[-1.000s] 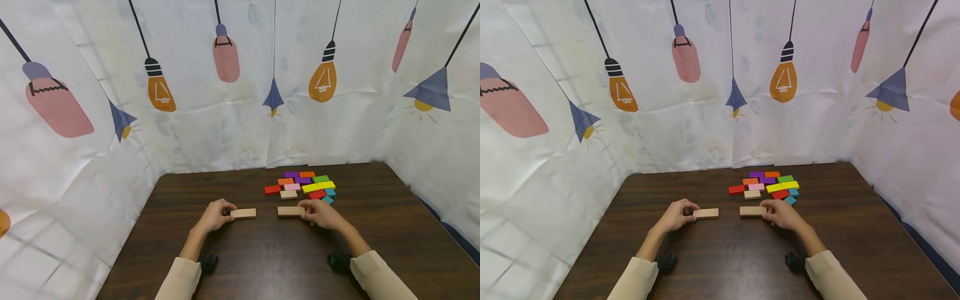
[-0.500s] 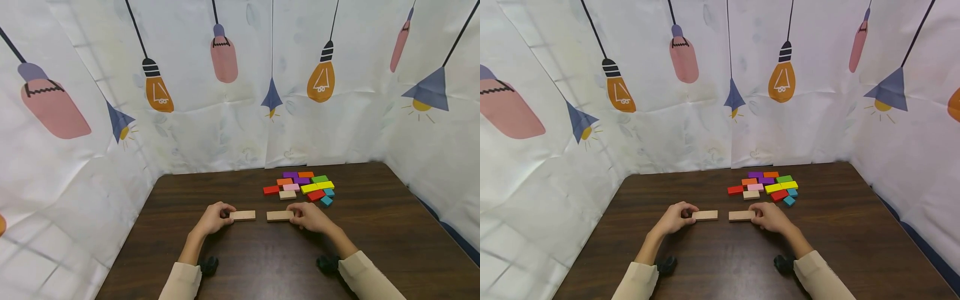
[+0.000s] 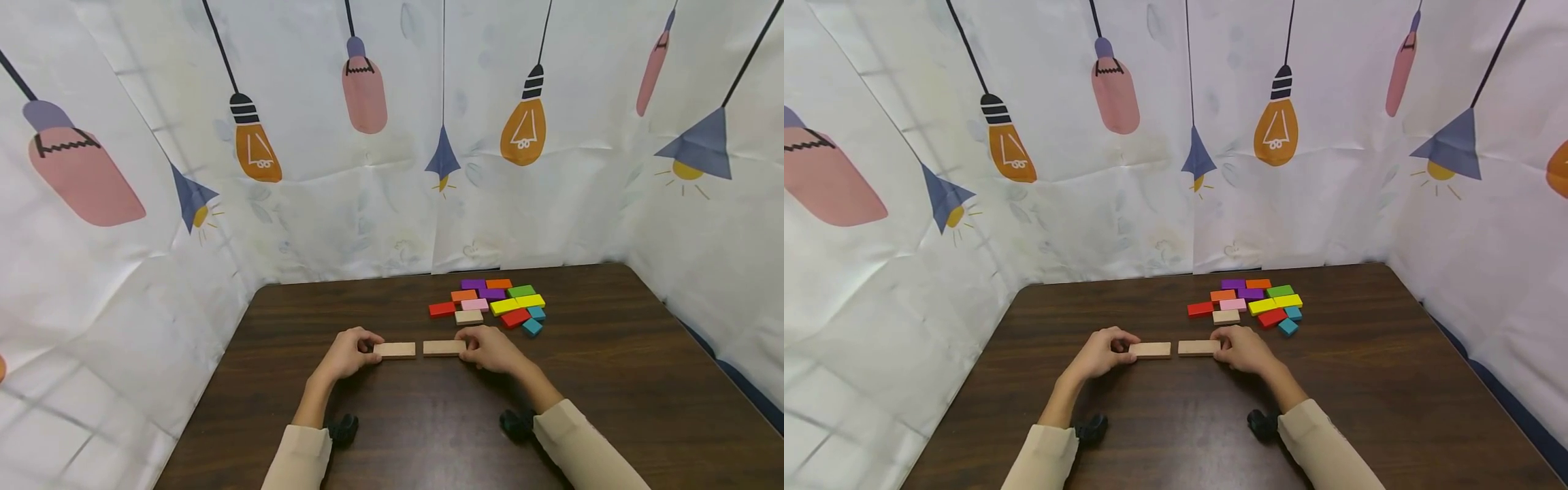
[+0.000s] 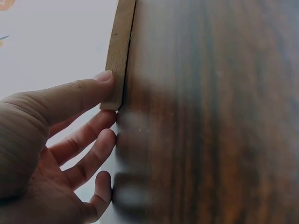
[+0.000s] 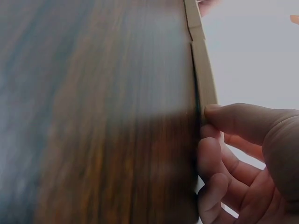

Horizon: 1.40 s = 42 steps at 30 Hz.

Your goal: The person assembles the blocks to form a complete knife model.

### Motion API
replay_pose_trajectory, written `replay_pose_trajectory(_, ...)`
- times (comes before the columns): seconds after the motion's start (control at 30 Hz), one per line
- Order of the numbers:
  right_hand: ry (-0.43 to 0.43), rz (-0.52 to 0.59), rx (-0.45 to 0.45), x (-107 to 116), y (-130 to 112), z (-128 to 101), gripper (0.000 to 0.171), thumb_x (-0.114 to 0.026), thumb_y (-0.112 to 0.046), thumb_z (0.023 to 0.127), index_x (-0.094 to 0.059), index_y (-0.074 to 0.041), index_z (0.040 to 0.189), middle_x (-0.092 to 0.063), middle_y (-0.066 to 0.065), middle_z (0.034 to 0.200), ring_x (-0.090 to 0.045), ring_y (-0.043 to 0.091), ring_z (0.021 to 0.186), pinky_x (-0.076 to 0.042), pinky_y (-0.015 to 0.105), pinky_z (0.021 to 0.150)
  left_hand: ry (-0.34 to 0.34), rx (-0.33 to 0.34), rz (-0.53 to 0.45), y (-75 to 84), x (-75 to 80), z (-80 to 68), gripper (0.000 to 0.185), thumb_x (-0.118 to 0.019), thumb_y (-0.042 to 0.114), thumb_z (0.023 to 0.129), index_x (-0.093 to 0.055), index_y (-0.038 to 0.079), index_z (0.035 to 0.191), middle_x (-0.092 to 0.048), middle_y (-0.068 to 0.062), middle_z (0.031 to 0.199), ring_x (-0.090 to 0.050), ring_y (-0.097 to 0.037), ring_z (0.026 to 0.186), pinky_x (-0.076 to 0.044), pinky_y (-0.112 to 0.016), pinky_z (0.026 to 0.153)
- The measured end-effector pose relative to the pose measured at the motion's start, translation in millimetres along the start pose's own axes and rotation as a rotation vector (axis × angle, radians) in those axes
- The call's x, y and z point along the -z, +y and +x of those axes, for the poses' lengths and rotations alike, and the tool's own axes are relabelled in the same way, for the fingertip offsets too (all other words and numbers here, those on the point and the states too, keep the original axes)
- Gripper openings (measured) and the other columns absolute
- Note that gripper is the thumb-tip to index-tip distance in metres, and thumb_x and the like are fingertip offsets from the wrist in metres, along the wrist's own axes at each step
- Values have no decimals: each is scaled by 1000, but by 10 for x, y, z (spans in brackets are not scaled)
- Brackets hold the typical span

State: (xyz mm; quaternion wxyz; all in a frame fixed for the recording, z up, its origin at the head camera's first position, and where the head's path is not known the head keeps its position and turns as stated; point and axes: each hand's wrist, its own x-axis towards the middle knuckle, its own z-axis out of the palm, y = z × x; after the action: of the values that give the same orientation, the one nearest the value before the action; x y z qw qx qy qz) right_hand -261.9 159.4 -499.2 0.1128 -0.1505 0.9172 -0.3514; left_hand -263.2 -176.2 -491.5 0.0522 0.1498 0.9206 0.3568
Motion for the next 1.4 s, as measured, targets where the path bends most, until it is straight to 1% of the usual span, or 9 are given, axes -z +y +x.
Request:
replay_pose_trajectory(0.17,0,3,11,-60,-42,73,21,-73,-18,85,-67,-20,105,-58,0,67,-56,15,50,-47,31,51,3,13,-14,-27,-3,9,26,-79,20,80,-73,22,105,-64,4,97,-53,-14,82,-46,-29,71)
replay_pose_trajectory(0.27,-6,10,3,-80,-67,106,20,-73,-19,85,-67,-21,103,-58,0,68,-56,16,50,-47,31,52,13,26,-19,-30,5,7,25,-79,20,79,-74,22,103,-64,4,95,-53,-14,82,-46,-29,71)
replay_pose_trajectory(0.47,-5,11,-17,-84,-88,145,20,-74,-20,84,-68,-23,103,-58,1,69,-57,17,51,-47,32,52,25,16,-10,-32,9,15,24,-80,19,79,-74,22,102,-63,4,93,-52,-13,80,-45,-30,70)
replay_pose_trajectory(0.63,-13,13,2,-95,-90,171,19,-74,-19,85,-68,-22,103,-58,0,68,-57,16,50,-47,32,52,32,21,-9,-32,1,15,23,-80,19,79,-74,23,101,-62,3,91,-52,-13,79,-44,-30,70)
replay_pose_trajectory(1.4,-2,6,7,-82,-101,195,18,-74,-19,84,-68,-22,101,-58,0,68,-57,17,50,-48,32,51,51,37,6,-7,11,37,23,-80,18,79,-74,23,101,-62,3,89,-51,-13,78,-44,-30,68)
